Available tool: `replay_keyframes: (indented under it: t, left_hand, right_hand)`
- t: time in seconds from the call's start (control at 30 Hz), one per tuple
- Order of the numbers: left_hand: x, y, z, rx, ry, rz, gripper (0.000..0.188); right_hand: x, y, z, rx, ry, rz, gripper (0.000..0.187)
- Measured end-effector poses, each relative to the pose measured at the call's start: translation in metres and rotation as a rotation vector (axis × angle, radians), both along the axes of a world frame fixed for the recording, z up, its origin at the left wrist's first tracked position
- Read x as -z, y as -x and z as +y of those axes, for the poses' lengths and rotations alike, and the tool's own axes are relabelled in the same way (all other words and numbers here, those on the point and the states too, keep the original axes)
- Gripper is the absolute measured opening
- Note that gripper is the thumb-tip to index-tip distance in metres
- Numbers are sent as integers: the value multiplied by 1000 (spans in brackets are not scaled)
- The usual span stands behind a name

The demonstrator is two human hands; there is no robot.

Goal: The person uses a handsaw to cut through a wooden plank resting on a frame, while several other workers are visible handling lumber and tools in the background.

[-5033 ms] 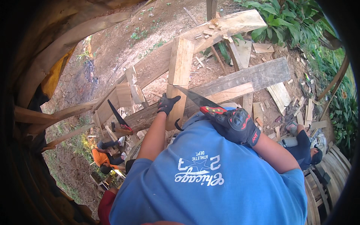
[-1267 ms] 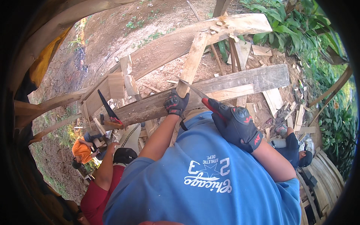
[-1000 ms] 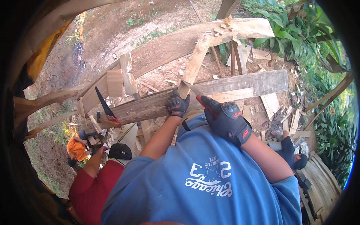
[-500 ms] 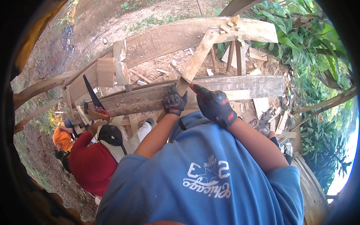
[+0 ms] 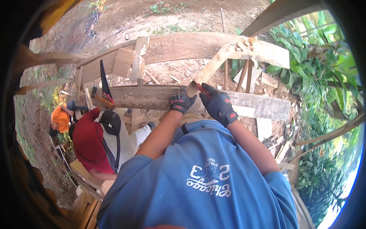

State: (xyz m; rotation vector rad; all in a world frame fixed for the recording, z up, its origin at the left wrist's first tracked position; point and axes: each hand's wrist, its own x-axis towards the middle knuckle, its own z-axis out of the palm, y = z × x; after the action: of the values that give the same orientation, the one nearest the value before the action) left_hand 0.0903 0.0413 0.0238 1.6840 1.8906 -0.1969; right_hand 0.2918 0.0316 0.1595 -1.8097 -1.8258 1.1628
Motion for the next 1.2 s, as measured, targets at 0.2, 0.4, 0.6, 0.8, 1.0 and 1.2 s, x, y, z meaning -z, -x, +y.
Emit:
replay_keyframes:
  t: [0.2, 0.4, 0.6, 0.8, 1.0, 1.2]
  left_hand:
    - [2, 5, -2, 80, -93, 24, 65]
    - [15, 8, -3, 71, -132, -39, 66]
    - [16, 4, -2, 103, -226, -16, 56]
    - [23, 5, -5, 112, -213, 2, 57]
    - [10, 0, 1, 123, -130, 25, 64]
    - [20, 4, -8, 106, -219, 50, 68]
  right_hand:
    - [1, 0, 2, -46, -45, -50, 46]
    - [6, 14, 6, 9, 24, 8, 45]
    - [0, 19, 4, 23, -1, 6, 43]
    - [15, 13, 3, 18, 5, 7, 46]
    - [56, 9, -19, -7, -60, 47, 57]
    - [69, -11, -12, -21, -193, 125, 40]
